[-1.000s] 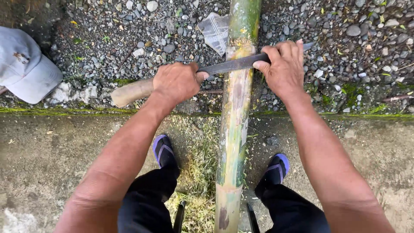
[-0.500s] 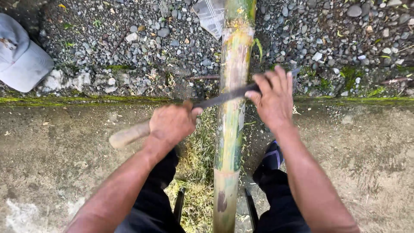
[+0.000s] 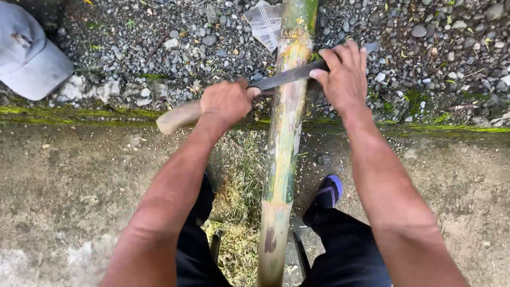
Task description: Stripping the outer green layer from a bamboo stalk using a machete.
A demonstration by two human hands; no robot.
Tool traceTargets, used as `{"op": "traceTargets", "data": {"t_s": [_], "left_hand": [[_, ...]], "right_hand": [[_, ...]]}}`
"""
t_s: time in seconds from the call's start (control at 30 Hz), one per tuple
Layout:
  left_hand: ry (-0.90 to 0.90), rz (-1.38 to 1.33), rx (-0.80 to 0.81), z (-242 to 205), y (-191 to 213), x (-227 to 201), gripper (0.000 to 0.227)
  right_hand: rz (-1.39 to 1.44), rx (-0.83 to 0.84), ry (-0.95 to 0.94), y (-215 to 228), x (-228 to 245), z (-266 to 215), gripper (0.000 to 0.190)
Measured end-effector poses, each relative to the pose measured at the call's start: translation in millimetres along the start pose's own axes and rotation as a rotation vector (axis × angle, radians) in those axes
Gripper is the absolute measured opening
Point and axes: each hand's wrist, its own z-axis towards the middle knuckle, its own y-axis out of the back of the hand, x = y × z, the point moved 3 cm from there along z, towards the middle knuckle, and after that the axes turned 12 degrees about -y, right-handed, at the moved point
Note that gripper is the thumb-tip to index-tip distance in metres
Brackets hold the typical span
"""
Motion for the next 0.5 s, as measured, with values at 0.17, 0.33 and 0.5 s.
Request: {"op": "traceTargets", "data": {"t_s": [0.17,0.33,0.5], "left_hand": [[0.061,-0.100,0.119,-50.6,-26.3,-2.0,0.058],[0.034,-0.135,0.194,-76.9,-50.6,4.8,0.056],[0.086,-0.107,0.056,-50.7,-30.8,2.4,0.056]], "right_hand": [[-0.087,0.055,0.058,-1.2,12.4,-56.0,0.062],[-0.087,-0.003,0.075,-5.9,18.0,-93.6,0.062],[-0.022,0.015,0.084,10.9,24.2,-39.5,0.061]]}}
